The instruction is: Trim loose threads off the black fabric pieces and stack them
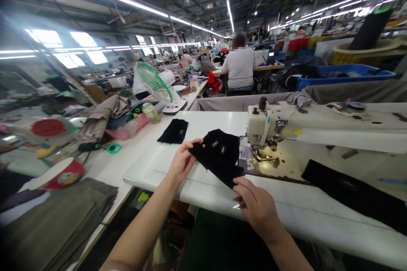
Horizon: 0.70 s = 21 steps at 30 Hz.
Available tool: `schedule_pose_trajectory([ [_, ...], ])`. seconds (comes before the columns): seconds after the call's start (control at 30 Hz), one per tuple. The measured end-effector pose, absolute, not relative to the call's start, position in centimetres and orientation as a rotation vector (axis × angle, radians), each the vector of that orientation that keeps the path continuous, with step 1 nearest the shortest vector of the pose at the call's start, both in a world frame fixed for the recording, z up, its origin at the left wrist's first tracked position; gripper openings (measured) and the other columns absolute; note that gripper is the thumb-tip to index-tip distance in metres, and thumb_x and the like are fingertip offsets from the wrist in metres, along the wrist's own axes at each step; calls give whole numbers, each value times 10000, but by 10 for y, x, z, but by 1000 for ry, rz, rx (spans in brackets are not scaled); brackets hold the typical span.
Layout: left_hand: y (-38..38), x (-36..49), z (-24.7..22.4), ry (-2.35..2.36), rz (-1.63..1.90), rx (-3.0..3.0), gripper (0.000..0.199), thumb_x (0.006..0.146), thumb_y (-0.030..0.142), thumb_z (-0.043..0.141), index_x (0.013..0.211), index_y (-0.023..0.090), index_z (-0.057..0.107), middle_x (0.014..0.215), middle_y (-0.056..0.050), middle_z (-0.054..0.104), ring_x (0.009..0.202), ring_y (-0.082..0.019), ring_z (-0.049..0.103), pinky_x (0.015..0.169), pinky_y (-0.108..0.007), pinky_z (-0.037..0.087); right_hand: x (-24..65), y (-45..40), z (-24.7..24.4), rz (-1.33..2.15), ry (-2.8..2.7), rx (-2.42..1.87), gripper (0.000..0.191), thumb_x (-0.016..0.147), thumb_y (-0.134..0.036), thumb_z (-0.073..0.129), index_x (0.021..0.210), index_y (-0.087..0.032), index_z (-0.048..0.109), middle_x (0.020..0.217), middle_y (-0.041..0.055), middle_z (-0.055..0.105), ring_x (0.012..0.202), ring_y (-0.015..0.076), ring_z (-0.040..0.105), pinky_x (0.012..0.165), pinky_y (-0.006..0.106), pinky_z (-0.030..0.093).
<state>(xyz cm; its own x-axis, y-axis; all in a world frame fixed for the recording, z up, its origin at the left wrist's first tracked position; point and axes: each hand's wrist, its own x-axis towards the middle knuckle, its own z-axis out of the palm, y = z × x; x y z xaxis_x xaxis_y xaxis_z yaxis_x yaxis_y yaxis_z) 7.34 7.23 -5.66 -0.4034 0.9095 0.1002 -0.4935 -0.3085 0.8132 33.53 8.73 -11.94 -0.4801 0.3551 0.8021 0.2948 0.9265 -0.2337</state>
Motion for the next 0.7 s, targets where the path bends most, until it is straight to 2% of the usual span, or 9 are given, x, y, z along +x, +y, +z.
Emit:
schedule_pose_trajectory([
  [0.17, 73, 72, -54, 944, 1839, 737, 184, 620, 167, 850, 661, 180, 671, 1043, -33, 733, 1034, -215, 669, 937, -355, 521, 332, 88, -120, 255, -2045, -475, 348, 886, -38, 484, 1161, -201, 620, 1054, 90, 700, 861, 167, 694, 658, 242, 544],
  [0.23, 74, 70, -52, 1032, 1821, 759, 167, 617, 202, 854, 688, 190, 703, 1016, -30, 736, 978, -202, 673, 870, -316, 525, 328, 85, -116, 394, -1980, -531, 309, 890, -90, 517, 1130, -227, 657, 1065, 74, 687, 798, 157, 675, 634, 242, 535],
  [0.3, 75, 68, -48, 1191, 1797, 818, 202, 626, 232, 853, 805, 209, 762, 948, -23, 741, 896, -169, 665, 818, -271, 506, 323, 81, -111, 613, -1820, -708, 213, 887, -186, 574, 1064, -232, 684, 1006, 57, 680, 680, 137, 623, 587, 248, 508],
  [0.37, 75, 67, -44, 1334, 1754, 878, 307, 637, 257, 852, 934, 214, 787, 890, -20, 746, 839, -149, 649, 799, -249, 484, 317, 79, -105, 944, -1609, -936, 208, 854, -306, 632, 1030, -208, 682, 820, 25, 650, 542, 114, 523, 501, 247, 447],
  [0.47, 73, 66, -38, 1393, 1664, 889, 313, 644, 298, 850, 936, 198, 795, 874, -41, 764, 815, -163, 653, 786, -261, 480, 311, 79, -96, 1501, -1307, -1104, 433, 748, -450, 698, 1063, -162, 624, 519, -87, 428, 407, 78, 328, 393, 217, 270],
  [0.57, 72, 68, -35, 1394, 1627, 841, 277, 633, 313, 853, 873, 186, 798, 846, -53, 772, 779, -178, 662, 750, -274, 488, 309, 81, -91, 1770, -1127, -1102, 573, 658, -499, 739, 1081, -155, 564, 450, -153, 276, 387, 49, 207, 393, 194, 156],
  [0.7, 72, 70, -33, 1390, 1614, 804, 263, 621, 291, 857, 853, 180, 798, 802, -49, 768, 729, -177, 659, 702, -273, 483, 309, 81, -88, 1813, -1099, -1102, 579, 612, -501, 763, 1038, -165, 561, 432, -159, 283, 376, 37, 195, 394, 192, 130],
])
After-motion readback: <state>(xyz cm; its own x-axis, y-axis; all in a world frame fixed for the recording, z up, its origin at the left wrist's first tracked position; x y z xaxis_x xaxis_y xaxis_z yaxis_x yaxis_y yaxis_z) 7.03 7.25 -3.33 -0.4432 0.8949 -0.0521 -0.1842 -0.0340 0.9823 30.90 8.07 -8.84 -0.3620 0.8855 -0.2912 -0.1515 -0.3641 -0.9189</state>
